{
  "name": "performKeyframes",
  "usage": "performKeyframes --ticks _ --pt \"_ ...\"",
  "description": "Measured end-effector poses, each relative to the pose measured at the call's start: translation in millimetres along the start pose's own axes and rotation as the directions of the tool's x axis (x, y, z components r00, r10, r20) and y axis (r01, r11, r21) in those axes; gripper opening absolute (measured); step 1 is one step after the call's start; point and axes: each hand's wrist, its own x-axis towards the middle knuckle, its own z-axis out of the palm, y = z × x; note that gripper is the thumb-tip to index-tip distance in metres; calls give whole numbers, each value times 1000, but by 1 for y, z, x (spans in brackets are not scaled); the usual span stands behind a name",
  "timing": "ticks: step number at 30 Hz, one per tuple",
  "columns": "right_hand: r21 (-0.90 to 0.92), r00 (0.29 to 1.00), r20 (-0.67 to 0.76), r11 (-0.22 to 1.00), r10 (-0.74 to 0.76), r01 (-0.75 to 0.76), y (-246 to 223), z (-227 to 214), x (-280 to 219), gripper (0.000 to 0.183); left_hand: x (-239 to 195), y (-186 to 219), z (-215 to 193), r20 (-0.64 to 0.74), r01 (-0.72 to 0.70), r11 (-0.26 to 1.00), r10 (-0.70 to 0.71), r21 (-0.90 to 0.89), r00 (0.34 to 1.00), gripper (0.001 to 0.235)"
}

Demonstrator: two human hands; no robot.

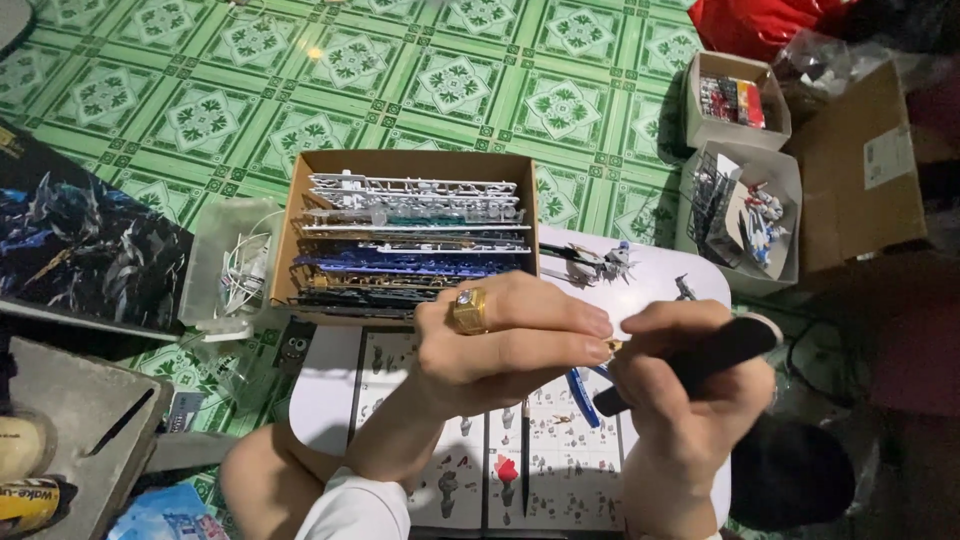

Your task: The person uses a hobby knife to trim a small plastic model part, then uses a nail file to smooth the edges. They handle the part with both hands, rotating it to work on different sides.

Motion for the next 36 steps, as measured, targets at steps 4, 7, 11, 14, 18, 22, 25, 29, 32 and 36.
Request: performKeyframes --ticks 4,7,11,14,18,22,25,29,32,36 --pt "-79 997 76 997 3 3 4 -7 1 19 4 3 0 55 9 1000 -10 14 998 17" --pt "-12 994 106 1000 -8 10 4 -7 -2 24 4 -1 3 40 -39 999 38 5 998 17" --pt "-45 996 71 997 -56 59 5 -8 -1 14 3 -5 5 18 -118 993 118 -8 993 12" --pt "49 989 95 993 -111 107 10 -12 3 12 0 -5 6 -5 -110 994 110 14 994 6" --pt "146 977 170 984 -125 100 6 -13 5 15 1 -4 4 0 -92 996 92 -21 996 8" --pt "8 995 80 999 -52 52 -4 -3 0 16 3 1 2 14 -56 998 56 5 998 10" --pt "-23 995 84 999 -47 49 0 -5 1 18 5 7 -2 57 -15 998 11 62 998 9" --pt "-47 982 161 993 -97 106 10 -13 4 17 4 -5 0 67 -158 980 151 123 986 7" --pt "-134 1000 4 991 17 -16 -4 0 -2 19 -2 -8 1 106 -153 983 141 105 984 14" --pt "-263 995 -62 963 -76 57 10 -15 9 20 -16 -36 9 7 -247 968 247 53 969 8"
